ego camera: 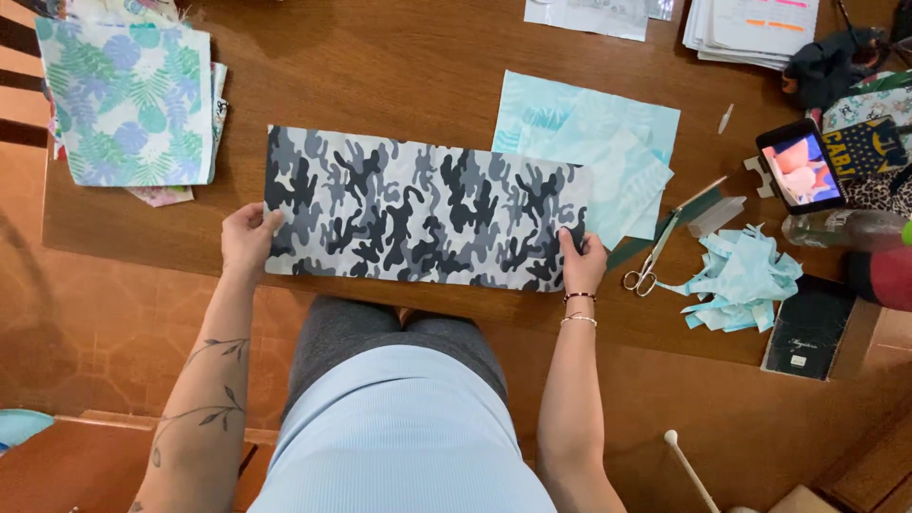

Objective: The person sorts through various patterned fabric pieces on a table, then selects a camouflage piece and a light blue fabric piece. They place a white filter insert between the two fabric layers and fold the edges to assemble a face mask.

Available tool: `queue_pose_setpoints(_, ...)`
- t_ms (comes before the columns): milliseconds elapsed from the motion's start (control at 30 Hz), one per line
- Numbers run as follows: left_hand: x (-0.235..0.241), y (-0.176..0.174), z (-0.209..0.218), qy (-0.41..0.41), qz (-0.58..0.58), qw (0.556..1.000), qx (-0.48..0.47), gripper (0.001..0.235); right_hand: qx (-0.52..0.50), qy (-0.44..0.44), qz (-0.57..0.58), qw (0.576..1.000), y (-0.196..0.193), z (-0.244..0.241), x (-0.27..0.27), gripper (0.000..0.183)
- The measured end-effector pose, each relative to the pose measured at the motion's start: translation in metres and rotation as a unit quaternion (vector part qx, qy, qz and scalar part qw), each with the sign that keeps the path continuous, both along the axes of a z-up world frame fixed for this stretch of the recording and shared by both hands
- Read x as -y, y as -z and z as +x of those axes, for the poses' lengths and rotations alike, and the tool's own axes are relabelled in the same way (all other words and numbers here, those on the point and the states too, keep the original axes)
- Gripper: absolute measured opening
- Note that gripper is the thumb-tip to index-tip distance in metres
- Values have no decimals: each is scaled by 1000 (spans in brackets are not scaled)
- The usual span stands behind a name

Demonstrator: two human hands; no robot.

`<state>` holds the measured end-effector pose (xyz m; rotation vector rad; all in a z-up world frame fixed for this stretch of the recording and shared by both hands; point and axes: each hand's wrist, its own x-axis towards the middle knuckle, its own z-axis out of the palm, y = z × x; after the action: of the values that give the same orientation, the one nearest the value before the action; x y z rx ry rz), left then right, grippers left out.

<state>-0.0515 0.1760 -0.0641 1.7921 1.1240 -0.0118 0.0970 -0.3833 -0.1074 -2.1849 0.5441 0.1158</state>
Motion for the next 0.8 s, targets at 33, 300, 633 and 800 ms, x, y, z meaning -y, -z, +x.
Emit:
queue_pose_setpoints(33,2,-5,1,2,5,1000,-4,19,-20,10,-25,999,8,-2,5,22)
queue_pose_setpoints(300,-6,25,-6,-21,-4,1000,5,23,-24,12,-33,999,13,7,9,21)
queue_pose_setpoints(633,40,-66,20,154,275,943,104,42,54,-62,37,996,-90,5,-62,26)
queue_pose_setpoints(800,85,-90,55,90,-207,959,172,59,36,-184,229,955,-234,-14,-193,27)
